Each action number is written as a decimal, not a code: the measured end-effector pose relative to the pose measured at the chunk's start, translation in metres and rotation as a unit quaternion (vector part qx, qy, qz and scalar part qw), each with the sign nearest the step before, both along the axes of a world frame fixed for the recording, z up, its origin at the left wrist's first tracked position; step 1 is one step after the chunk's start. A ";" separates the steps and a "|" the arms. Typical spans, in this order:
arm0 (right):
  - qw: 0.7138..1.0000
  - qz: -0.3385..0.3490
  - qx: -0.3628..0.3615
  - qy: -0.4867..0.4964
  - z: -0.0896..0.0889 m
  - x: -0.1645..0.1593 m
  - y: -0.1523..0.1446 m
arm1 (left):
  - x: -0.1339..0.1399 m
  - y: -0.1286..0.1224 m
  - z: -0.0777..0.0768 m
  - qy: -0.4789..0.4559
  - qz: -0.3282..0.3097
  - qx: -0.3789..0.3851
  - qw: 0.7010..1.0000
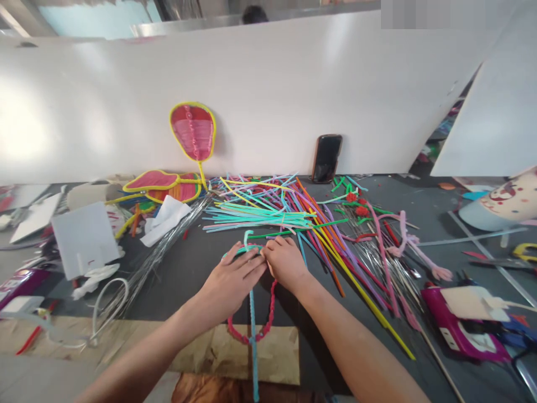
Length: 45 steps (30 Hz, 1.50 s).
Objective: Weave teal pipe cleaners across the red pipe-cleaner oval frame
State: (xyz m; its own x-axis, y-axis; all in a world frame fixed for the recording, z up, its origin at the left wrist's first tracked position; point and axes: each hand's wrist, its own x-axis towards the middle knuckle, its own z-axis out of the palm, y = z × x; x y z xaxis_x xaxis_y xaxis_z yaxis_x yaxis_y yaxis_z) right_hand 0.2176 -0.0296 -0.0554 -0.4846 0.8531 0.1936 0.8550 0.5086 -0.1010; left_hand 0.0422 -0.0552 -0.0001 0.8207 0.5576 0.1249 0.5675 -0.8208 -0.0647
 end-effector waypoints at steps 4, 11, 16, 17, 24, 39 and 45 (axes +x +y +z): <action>1.000 0.009 0.000 -0.003 0.001 0.002 0.002 | -0.006 0.010 -0.020 0.042 0.078 0.056 0.995; 0.999 0.020 0.038 0.003 0.002 0.002 0.000 | -0.010 0.018 -0.020 0.033 0.131 0.106 0.985; 0.998 0.012 0.056 0.028 0.003 0.000 0.000 | -0.009 0.039 -0.017 -0.005 0.164 0.083 0.983; 0.998 0.012 0.056 0.034 0.003 0.000 0.000 | -0.010 0.042 -0.017 -0.006 0.159 0.072 0.985; 0.998 0.016 0.038 0.040 0.001 0.001 0.005 | -0.015 0.039 -0.018 -0.019 0.168 0.024 0.985; 0.986 -0.039 -0.014 0.161 -0.002 0.006 0.002 | -0.012 0.045 -0.023 -0.047 0.215 -0.044 0.974; 0.979 -0.051 -0.069 0.187 -0.003 0.007 0.003 | -0.012 0.065 -0.023 -0.043 0.273 -0.177 0.945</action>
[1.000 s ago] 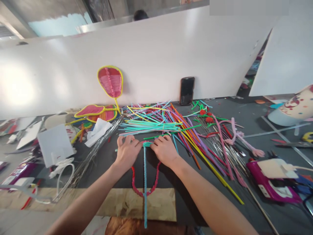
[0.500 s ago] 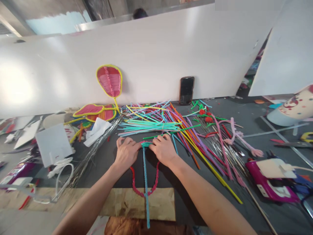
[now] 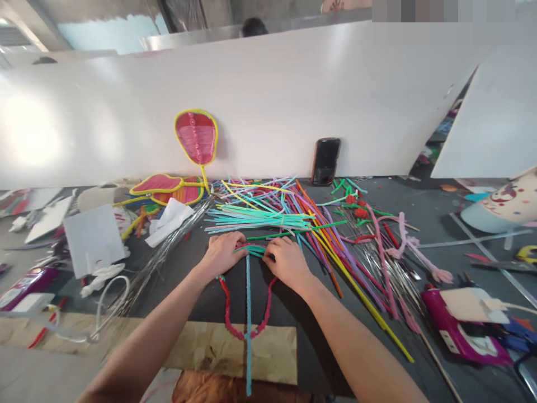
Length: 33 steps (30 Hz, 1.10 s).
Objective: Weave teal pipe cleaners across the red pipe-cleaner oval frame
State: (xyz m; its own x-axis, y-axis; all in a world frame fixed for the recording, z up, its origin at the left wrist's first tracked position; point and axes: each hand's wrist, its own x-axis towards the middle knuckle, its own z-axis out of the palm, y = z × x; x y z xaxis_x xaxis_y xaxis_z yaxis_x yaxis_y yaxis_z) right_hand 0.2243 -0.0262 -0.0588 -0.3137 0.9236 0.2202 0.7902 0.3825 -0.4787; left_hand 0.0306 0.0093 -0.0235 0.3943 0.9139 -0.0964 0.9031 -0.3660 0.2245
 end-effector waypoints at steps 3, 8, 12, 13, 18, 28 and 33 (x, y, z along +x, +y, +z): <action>1.000 0.002 -0.024 0.017 0.006 0.001 -0.001 | -0.003 0.004 0.004 0.015 -0.027 -0.043 0.999; 0.991 0.039 -0.111 0.058 0.016 0.005 -0.004 | -0.009 0.001 0.007 -0.042 -0.089 -0.132 0.986; 0.988 0.028 -0.146 0.048 0.019 0.005 -0.007 | -0.010 -0.005 0.005 -0.045 -0.111 -0.109 0.987; 0.987 0.021 -0.151 0.050 0.019 0.004 -0.008 | -0.009 -0.006 0.005 -0.035 -0.114 -0.102 0.988; 0.967 0.043 -0.225 0.114 0.021 0.009 -0.008 | -0.009 -0.008 0.009 -0.046 -0.118 -0.147 0.981; 0.829 0.129 -0.428 0.337 0.026 0.018 -0.009 | -0.014 -0.020 0.023 -0.172 -0.142 -0.281 0.933; 0.774 0.130 -0.458 0.417 0.031 0.023 -0.008 | -0.019 -0.022 0.010 -0.352 -0.063 -0.426 0.831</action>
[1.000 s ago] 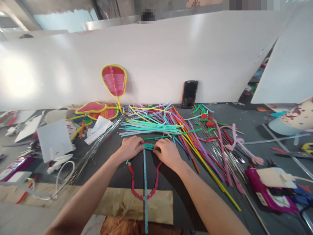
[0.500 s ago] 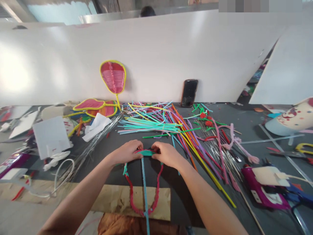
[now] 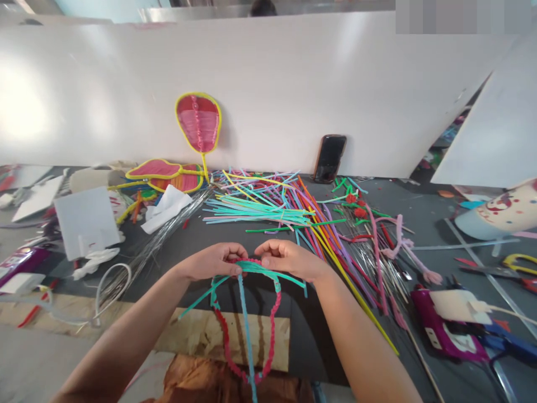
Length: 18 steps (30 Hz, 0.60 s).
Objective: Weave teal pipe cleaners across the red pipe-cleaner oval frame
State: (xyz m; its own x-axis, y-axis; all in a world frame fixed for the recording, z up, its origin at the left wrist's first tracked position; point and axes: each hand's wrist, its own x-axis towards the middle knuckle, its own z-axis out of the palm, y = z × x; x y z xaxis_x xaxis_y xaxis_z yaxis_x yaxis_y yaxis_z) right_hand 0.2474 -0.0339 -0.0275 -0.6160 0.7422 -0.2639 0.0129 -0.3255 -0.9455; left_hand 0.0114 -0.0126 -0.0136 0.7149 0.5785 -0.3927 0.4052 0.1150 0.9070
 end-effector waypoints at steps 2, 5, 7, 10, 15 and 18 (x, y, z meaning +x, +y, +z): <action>0.999 -0.029 -0.024 -0.002 -0.001 0.000 0.001 | 0.000 -0.001 -0.003 -0.022 0.036 -0.031 0.999; 0.998 -0.026 -0.047 -0.018 -0.005 -0.005 0.000 | 0.002 -0.002 -0.006 -0.037 0.070 -0.044 0.996; 0.998 0.007 -0.059 -0.020 -0.006 -0.010 -0.002 | 0.003 -0.002 -0.008 -0.050 0.081 -0.049 0.994; 0.996 0.038 -0.071 -0.025 -0.006 -0.015 -0.005 | 0.004 -0.002 -0.013 -0.066 0.086 -0.064 0.992; 0.995 0.026 -0.074 -0.057 -0.007 -0.015 -0.004 | 0.000 -0.001 -0.019 -0.090 0.117 -0.103 0.984; 0.996 0.016 -0.060 -0.056 -0.009 -0.014 -0.004 | -0.001 -0.002 -0.018 -0.083 0.107 -0.096 0.986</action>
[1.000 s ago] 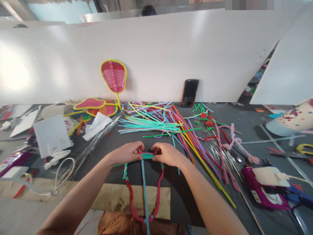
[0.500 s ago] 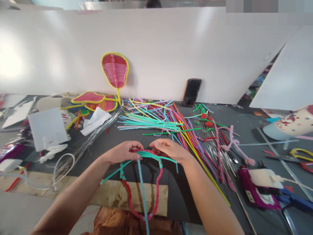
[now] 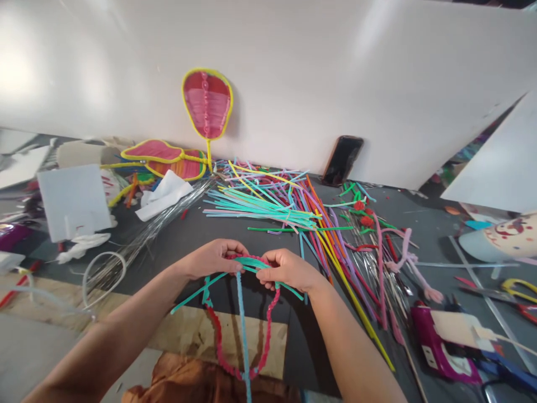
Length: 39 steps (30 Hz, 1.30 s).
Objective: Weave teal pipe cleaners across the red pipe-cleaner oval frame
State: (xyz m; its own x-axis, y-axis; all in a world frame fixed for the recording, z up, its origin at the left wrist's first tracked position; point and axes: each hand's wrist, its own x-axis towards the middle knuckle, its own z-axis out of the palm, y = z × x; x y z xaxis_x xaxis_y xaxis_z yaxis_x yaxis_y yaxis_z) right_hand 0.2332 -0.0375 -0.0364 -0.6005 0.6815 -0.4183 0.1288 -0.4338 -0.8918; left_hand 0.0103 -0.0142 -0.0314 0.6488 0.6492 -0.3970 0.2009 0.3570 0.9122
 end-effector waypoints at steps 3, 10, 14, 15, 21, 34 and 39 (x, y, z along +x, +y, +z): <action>1.000 -0.006 0.028 -0.008 0.000 -0.001 -0.001 | 0.001 -0.001 0.002 0.024 -0.012 0.026 0.999; 0.984 0.016 0.142 -0.107 0.006 -0.004 -0.004 | 0.000 -0.003 0.003 0.056 -0.039 0.067 0.995; 0.987 0.007 0.118 -0.104 0.005 -0.005 -0.004 | 0.001 -0.005 0.001 0.042 -0.034 0.076 0.996; 0.989 0.007 0.105 -0.102 0.003 -0.006 -0.004 | 0.001 -0.006 0.001 0.043 -0.033 0.088 0.995; 0.994 0.015 0.051 -0.099 -0.002 -0.011 -0.005 | 0.006 -0.011 0.003 0.052 -0.048 0.157 0.985; 0.995 -0.001 0.051 -0.087 0.002 -0.004 -0.002 | 0.005 -0.010 0.000 0.016 -0.014 0.112 0.993; 0.996 0.001 0.054 -0.064 -0.001 -0.006 -0.002 | 0.010 -0.014 0.004 0.030 -0.037 0.128 0.991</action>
State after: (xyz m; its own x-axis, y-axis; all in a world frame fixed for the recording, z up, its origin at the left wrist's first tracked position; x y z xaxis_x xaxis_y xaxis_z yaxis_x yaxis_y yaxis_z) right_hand 0.2271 -0.0398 -0.0372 -0.5483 0.7256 -0.4157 0.2450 -0.3359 -0.9095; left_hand 0.0200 -0.0279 -0.0276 0.6789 0.6846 -0.2653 0.2754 0.0974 0.9564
